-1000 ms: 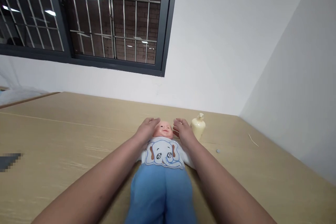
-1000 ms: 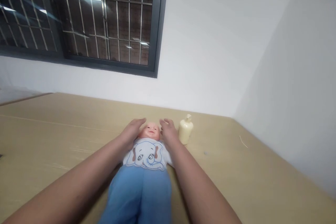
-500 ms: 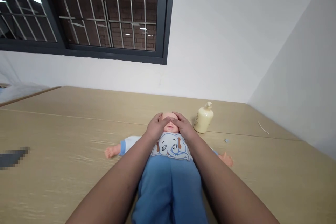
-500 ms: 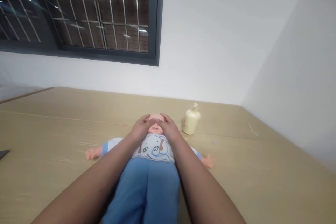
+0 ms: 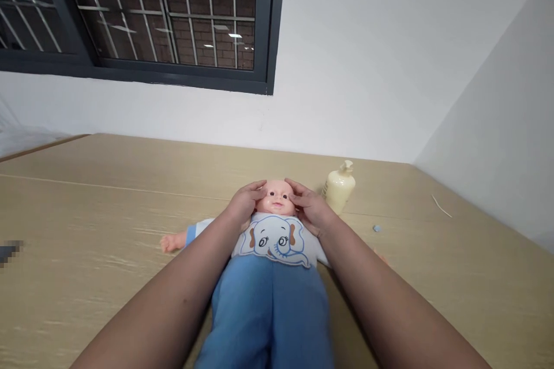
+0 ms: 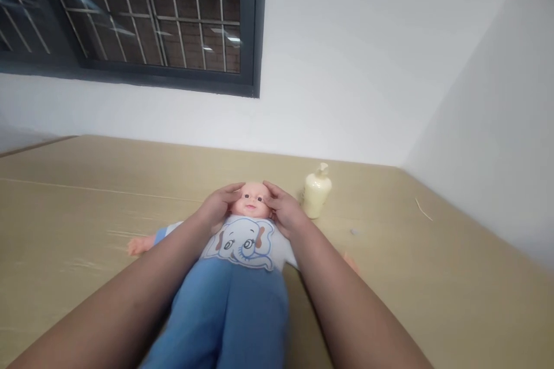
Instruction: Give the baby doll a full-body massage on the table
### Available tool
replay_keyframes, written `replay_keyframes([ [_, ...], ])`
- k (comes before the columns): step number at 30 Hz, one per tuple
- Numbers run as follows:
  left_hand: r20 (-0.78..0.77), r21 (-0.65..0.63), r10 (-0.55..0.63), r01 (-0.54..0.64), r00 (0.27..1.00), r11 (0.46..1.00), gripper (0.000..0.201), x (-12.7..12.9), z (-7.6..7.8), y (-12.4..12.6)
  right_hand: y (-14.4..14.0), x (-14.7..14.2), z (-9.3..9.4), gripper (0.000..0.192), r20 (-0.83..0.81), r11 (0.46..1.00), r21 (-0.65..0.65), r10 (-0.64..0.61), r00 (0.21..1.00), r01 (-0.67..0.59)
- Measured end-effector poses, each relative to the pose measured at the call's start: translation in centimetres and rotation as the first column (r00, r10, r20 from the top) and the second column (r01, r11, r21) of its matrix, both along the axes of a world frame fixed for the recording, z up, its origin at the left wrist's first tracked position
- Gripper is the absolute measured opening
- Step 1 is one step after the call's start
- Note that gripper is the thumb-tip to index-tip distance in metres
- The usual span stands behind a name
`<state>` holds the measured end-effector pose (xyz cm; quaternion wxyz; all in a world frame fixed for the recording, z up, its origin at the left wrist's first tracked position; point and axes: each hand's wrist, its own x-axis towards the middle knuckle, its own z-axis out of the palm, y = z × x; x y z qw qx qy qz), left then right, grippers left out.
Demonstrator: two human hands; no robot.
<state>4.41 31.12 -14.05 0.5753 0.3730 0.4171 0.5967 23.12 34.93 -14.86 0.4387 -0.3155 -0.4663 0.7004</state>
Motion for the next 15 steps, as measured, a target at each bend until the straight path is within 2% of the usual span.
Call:
replay_keyframes([
  [3, -0.042, 0.001, -0.014, 0.014, 0.999, 1.0, 0.049, 0.2, 0.2, 0.0, 0.0, 0.3, 0.2, 0.067, 0.072, 0.999, 0.033, 0.0, 0.997, -0.002],
  [8, -0.202, 0.019, 0.067, -0.065, 0.977, 0.998, 0.048, 0.7, 0.6, 0.3, 0.3, -0.3, -0.1, 0.056, 0.177, 0.956, 0.257, -0.188, 0.966, 0.139],
  [11, -0.234, 0.018, 0.084, -0.083, 0.968, 0.996, 0.048, 0.8, 0.6, 0.5, 0.5, -0.8, -0.3, 0.055, 0.175, 0.953, 0.246, -0.222, 0.959, 0.176],
  [15, -0.203, 0.008, 0.047, -0.046, 0.978, 0.999, 0.044, 0.6, 0.4, 0.6, 0.4, -0.9, -0.1, 0.053, 0.128, 0.973, 0.173, -0.176, 0.976, 0.153],
])
